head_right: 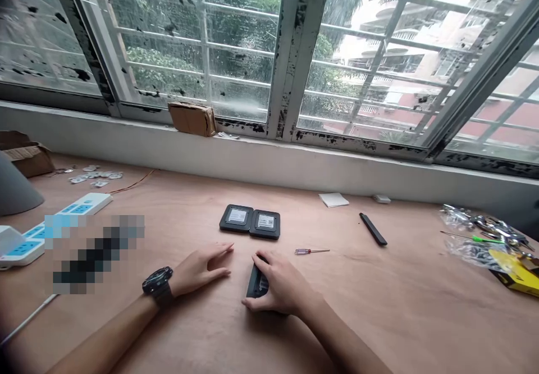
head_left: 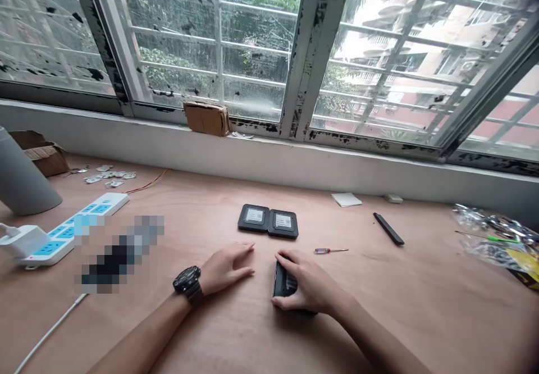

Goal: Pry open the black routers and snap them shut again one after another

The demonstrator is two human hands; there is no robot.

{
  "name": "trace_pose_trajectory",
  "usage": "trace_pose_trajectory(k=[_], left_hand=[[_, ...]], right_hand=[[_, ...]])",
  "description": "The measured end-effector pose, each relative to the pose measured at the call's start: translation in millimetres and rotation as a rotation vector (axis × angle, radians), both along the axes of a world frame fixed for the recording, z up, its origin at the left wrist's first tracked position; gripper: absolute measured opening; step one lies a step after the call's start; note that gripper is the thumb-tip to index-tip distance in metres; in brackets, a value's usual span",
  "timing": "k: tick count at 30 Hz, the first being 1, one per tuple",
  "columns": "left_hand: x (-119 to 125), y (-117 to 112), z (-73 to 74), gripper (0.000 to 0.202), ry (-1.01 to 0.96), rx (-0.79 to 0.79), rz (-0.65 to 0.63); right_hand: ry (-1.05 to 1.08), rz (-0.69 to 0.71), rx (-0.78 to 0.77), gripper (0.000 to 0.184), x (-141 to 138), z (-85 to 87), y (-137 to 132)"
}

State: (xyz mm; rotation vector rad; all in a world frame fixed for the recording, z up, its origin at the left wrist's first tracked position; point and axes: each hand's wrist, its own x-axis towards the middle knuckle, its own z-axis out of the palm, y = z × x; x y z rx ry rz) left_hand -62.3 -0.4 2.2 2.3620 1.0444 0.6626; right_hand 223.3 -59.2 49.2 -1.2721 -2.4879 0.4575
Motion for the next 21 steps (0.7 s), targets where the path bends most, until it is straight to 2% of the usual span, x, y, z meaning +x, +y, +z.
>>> trace_pose_trajectory(k=[14,21], left_hand=[[1.9,-1.4,0.8,0.055,-0.012,0.023,0.019],[1.8,-1.5,-0.5,0.055,-0.003,0.009,0.020]], right_hand=[[-0.041,0.005,-0.017,0.093,-0.1,-1.0,-0.4],[-0.045,-0.002,0.000,0.086,1.0,-3.4,-2.0]])
